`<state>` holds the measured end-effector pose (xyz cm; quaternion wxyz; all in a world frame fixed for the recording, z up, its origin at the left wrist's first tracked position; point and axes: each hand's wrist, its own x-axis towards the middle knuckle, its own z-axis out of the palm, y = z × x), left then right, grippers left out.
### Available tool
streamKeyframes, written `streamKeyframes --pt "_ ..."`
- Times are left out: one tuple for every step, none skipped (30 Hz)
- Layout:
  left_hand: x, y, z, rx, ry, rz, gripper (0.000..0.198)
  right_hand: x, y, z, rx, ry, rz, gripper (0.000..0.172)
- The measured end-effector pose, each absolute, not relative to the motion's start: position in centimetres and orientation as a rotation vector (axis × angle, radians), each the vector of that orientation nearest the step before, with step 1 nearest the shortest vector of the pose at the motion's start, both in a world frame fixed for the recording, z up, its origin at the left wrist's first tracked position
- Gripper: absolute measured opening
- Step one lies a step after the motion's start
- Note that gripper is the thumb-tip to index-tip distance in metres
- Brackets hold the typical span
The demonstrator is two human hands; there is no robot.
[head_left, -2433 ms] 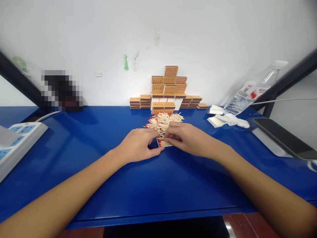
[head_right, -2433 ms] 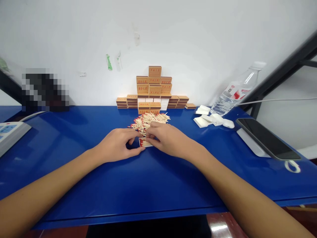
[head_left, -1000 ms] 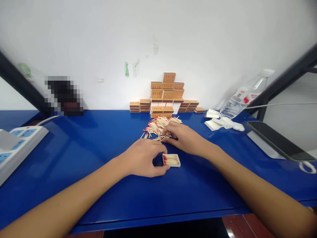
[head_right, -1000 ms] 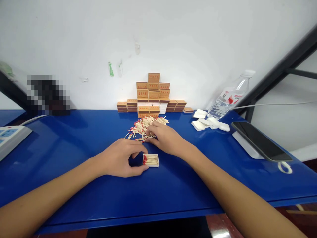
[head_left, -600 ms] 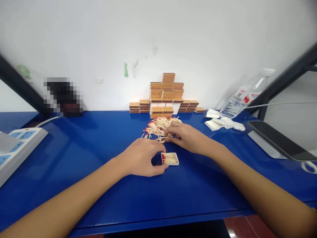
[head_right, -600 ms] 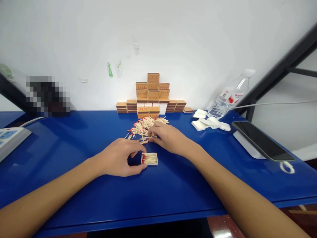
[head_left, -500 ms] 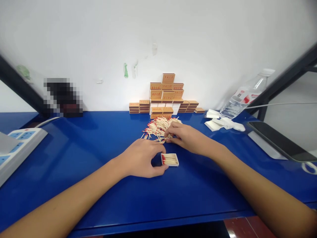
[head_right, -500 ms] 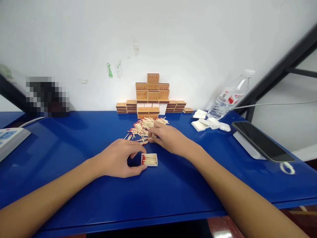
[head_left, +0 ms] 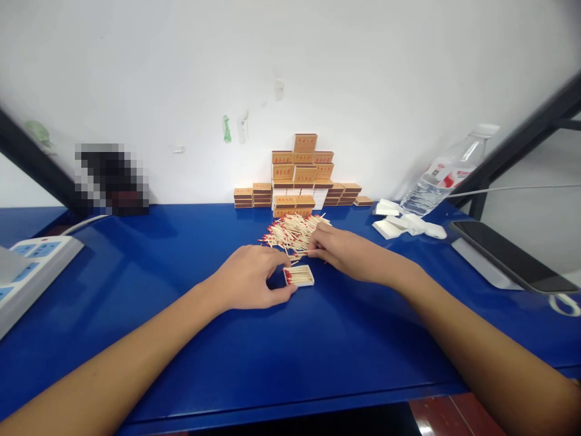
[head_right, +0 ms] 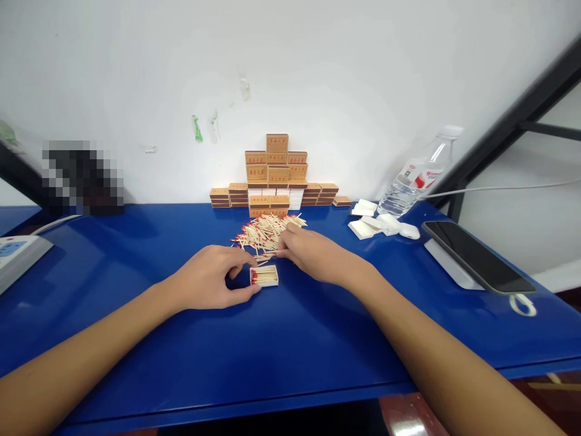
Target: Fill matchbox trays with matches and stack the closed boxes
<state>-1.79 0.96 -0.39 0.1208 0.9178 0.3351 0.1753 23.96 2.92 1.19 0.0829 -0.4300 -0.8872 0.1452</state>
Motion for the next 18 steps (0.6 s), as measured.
streamKeyframes --pt "-1.8 1.0 -0.4 2.678 0.998 0.525 0.024 24.2 2.8 1.6 -1.268 -2.632 0.437 0.018" --pt "-1.8 1.1 -0.4 2.676 1.019 0.535 0.025 24.4 2.7 1.9 -1.251 -2.619 0.437 0.018" --pt "-1.8 1.1 -0.4 2.673 1.04 0.537 0.025 24.6 2.5 2.2 -1.238 -2.612 0.432 0.018" --pt "-1.8 1.1 -0.4 2.669 1.061 0.531 0.025 24.6 2.3 2.4 -1.23 -2.611 0.425 0.018" --pt "-1.8 1.1 -0.4 2.666 1.082 0.524 0.025 24.6 2.0 2.5 -1.228 -2.618 0.415 0.018" --pt "-1.8 1.2 -0.4 2.663 1.101 0.52 0.026 24.4 1.7 2.5 -1.224 -2.63 0.401 0.018" --pt "-1.8 1.2 -0.5 2.661 1.118 0.519 0.026 24.1 1.5 2.4 -1.218 -2.646 0.388 0.017" --pt "-1.8 1.2 -0.5 2.661 1.13 0.521 0.027 23.8 1.2 2.2 -1.213 -2.664 0.376 0.017" --pt "-1.8 1.2 -0.5 2.661 1.136 0.524 0.027 23.4 1.0 2.0 -1.209 -2.683 0.361 0.016" --pt "-1.8 1.2 -0.5 2.662 1.139 0.523 0.027 23.0 0.8 1.8 -1.202 -2.7 0.344 0.016" --pt "-1.7 1.2 -0.5 2.663 1.138 0.519 0.027 22.7 0.7 1.6 -1.192 -2.711 0.33 0.015" --pt "-1.7 1.2 -0.5 2.663 1.135 0.513 0.027 22.5 0.6 1.6 -1.179 -2.715 0.32 0.014" --pt "-1.7 1.2 -0.5 2.661 1.132 0.507 0.027 22.5 0.6 1.6 -1.165 -2.713 0.316 0.014" --pt "-1.7 1.2 -0.4 2.657 1.128 0.502 0.027 22.6 0.7 1.7 -1.153 -2.701 0.314 0.014" --pt "-1.6 1.1 -0.4 2.652 1.126 0.5 0.027 22.8 0.8 1.8 -1.147 -2.686 0.311 0.014" --pt "-1.6 1.1 -0.4 2.648 1.124 0.501 0.027 23.1 1.0 2.0 -1.151 -2.67 0.307 0.014" --pt "-1.6 1.1 -0.4 2.647 1.12 0.503 0.027 23.4 1.2 2.3 -1.166 -2.657 0.302 0.014" --pt "-1.6 1.1 -0.4 2.647 1.12 0.507 0.026 23.8 1.3 2.5 -1.191 -2.65 0.307 0.014"
